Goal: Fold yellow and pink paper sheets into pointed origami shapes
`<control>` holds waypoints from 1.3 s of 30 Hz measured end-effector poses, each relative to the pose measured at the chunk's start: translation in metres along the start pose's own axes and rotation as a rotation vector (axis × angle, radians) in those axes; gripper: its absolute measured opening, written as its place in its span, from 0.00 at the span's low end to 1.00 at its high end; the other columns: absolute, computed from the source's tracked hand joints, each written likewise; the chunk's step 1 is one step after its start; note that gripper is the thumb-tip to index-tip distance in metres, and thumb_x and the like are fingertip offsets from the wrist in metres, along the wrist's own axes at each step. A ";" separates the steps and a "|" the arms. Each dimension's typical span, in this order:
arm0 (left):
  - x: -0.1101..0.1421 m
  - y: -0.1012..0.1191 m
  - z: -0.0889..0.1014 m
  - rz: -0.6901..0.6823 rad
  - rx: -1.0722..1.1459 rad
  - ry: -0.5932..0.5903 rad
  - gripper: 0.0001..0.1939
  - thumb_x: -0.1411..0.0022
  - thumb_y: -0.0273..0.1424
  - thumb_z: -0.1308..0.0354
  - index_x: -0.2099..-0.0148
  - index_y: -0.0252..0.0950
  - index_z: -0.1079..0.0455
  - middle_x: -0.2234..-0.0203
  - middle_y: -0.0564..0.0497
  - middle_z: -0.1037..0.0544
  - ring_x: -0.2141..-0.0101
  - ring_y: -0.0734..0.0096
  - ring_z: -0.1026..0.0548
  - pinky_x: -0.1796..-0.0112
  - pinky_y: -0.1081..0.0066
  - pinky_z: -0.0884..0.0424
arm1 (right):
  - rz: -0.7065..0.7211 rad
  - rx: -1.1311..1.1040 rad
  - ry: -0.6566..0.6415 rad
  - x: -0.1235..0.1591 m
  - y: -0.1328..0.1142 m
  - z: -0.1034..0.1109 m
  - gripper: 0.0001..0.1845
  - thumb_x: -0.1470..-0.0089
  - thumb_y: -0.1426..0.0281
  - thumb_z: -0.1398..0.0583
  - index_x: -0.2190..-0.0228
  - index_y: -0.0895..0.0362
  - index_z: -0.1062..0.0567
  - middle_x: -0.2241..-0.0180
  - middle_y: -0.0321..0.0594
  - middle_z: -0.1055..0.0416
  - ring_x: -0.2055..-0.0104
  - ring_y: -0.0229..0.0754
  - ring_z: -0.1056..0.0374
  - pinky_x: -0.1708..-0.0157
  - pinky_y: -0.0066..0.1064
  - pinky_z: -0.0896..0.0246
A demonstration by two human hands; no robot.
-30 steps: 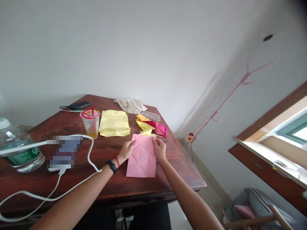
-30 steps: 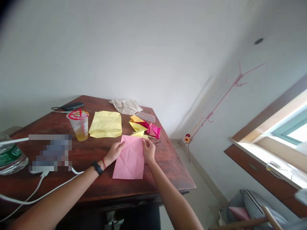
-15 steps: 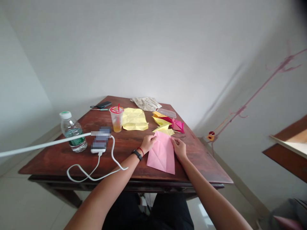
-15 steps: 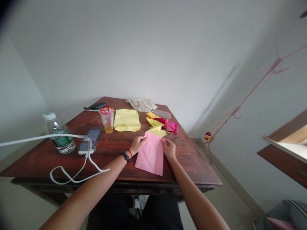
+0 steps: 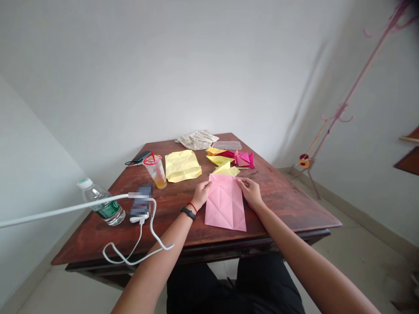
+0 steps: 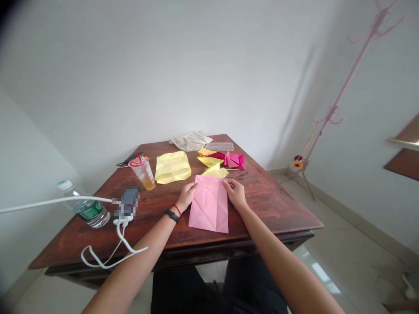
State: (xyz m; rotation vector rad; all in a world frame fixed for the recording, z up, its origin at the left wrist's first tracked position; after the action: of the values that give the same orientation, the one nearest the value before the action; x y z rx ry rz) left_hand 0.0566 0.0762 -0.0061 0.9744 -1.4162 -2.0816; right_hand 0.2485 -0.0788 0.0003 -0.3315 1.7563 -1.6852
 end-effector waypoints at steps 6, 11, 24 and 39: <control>0.004 0.008 -0.003 0.020 0.106 -0.033 0.19 0.31 0.44 0.41 0.57 0.31 0.25 0.61 0.45 0.19 0.60 0.61 0.21 0.59 0.65 0.24 | -0.009 -0.046 0.037 0.001 0.002 0.003 0.33 0.57 0.41 0.33 0.67 0.59 0.19 0.66 0.50 0.18 0.63 0.52 0.24 0.69 0.35 0.32; 0.008 0.015 -0.007 0.033 0.168 -0.079 0.33 0.45 0.42 0.29 0.43 0.30 0.30 0.53 0.38 0.18 0.56 0.53 0.19 0.58 0.63 0.23 | -0.009 -0.059 0.051 0.002 0.004 0.006 0.33 0.57 0.40 0.34 0.68 0.58 0.20 0.67 0.48 0.18 0.65 0.51 0.25 0.70 0.35 0.33; 0.018 0.032 -0.016 -0.013 0.113 -0.144 0.41 0.52 0.38 0.23 0.40 0.32 0.34 0.50 0.37 0.20 0.56 0.51 0.18 0.58 0.60 0.21 | -0.014 -0.177 0.059 0.005 -0.005 0.007 0.27 0.58 0.45 0.32 0.71 0.57 0.21 0.70 0.44 0.20 0.68 0.46 0.27 0.72 0.32 0.36; 0.005 0.013 0.005 0.018 0.073 0.006 0.34 0.54 0.47 0.25 0.50 0.31 0.26 0.60 0.39 0.16 0.59 0.50 0.18 0.62 0.63 0.22 | -0.084 -0.197 -0.241 0.016 -0.008 -0.013 0.23 0.57 0.50 0.29 0.70 0.57 0.18 0.71 0.40 0.20 0.68 0.45 0.27 0.70 0.31 0.34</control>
State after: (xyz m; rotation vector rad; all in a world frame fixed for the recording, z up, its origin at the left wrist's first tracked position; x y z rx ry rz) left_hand 0.0490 0.0712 0.0060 0.9915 -1.5023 -2.0250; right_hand 0.2267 -0.0792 0.0030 -0.6772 1.7485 -1.4621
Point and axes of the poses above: each hand's wrist, its own x-axis away from the middle knuckle, its own z-axis out of the back of the hand, y = z × x, the point moved 8 cm from there along -x, towards the middle knuckle
